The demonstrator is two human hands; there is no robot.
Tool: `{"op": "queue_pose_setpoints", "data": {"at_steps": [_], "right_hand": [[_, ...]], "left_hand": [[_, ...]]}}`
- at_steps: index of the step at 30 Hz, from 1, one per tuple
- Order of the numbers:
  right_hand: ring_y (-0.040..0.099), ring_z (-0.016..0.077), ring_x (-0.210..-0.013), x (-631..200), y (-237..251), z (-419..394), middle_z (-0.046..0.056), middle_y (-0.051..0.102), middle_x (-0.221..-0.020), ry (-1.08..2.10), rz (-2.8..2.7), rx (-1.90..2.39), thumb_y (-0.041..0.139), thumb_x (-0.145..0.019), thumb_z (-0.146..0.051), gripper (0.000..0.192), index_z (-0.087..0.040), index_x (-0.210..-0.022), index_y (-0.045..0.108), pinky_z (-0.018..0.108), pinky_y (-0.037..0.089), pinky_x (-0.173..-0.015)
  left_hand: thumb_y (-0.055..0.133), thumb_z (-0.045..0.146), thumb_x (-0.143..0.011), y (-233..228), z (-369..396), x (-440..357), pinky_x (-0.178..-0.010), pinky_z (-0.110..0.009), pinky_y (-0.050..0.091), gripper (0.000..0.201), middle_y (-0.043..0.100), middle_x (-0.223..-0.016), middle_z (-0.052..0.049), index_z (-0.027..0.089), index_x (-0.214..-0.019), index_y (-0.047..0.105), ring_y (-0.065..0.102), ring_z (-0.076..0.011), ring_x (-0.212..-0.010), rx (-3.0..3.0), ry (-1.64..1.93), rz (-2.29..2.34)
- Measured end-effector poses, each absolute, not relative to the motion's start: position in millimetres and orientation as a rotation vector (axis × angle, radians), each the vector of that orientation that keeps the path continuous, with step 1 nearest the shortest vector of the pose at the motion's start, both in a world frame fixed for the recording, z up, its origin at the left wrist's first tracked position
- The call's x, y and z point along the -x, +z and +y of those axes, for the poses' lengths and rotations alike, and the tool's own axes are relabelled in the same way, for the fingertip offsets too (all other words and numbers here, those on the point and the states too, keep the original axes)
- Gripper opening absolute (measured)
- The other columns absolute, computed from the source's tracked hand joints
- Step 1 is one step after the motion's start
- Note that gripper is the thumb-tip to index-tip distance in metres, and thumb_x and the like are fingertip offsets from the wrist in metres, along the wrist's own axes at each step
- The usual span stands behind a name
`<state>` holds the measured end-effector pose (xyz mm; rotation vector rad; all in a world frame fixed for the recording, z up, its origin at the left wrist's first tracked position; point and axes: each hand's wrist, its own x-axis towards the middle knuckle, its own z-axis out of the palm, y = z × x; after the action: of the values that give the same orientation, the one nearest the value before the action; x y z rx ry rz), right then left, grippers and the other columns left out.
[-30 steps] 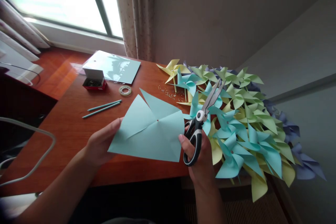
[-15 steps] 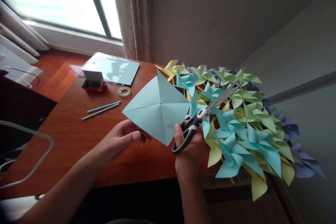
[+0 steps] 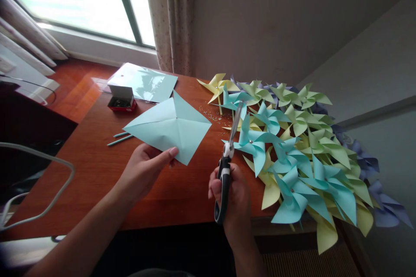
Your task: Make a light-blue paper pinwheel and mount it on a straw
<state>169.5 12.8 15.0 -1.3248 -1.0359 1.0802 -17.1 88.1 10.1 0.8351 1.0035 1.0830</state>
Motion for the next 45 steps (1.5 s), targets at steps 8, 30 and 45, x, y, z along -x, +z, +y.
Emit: {"op": "queue_pose_setpoints", "data": {"at_steps": [8, 30, 45], "right_hand": [[0.049, 0.0156, -0.062, -192, 27, -33, 0.001, 0.053, -0.076, 1.515, -1.071, 1.574, 0.066, -0.078, -0.076, 0.057, -0.022, -0.096, 0.060, 0.028, 0.044, -0.057], [0.039, 0.0120, -0.062, -164, 11, -18, -0.003, 0.047, -0.074, 1.725, -1.068, 1.409, 0.064, -0.080, -0.076, 0.059, -0.020, -0.098, 0.053, 0.026, 0.029, -0.055], [0.040, 0.0125, -0.068, -167, 24, -16, -0.002, 0.047, -0.080, 1.793, -1.103, 1.385, 0.064, -0.085, -0.070, 0.055, -0.019, -0.100, 0.052, 0.027, 0.031, -0.062]], "left_hand": [[0.083, 0.028, -0.076, 13, 90, 17, -0.059, -0.023, 0.047, 0.018, 0.069, -0.065, -0.004, 0.014, -0.072, 0.073, 0.059, -0.0135, -0.060, -0.696, 1.249, 0.915], [0.081, 0.024, -0.079, 9, 88, 14, -0.058, -0.021, 0.046, 0.014, 0.071, -0.063, -0.001, 0.015, -0.072, 0.074, 0.061, -0.0120, -0.059, -0.770, 1.144, 0.904], [0.081, 0.027, -0.081, 6, 88, 15, -0.060, -0.021, 0.047, 0.016, 0.073, -0.067, -0.002, 0.014, -0.075, 0.074, 0.062, -0.0118, -0.061, -0.791, 1.147, 0.919]]}}
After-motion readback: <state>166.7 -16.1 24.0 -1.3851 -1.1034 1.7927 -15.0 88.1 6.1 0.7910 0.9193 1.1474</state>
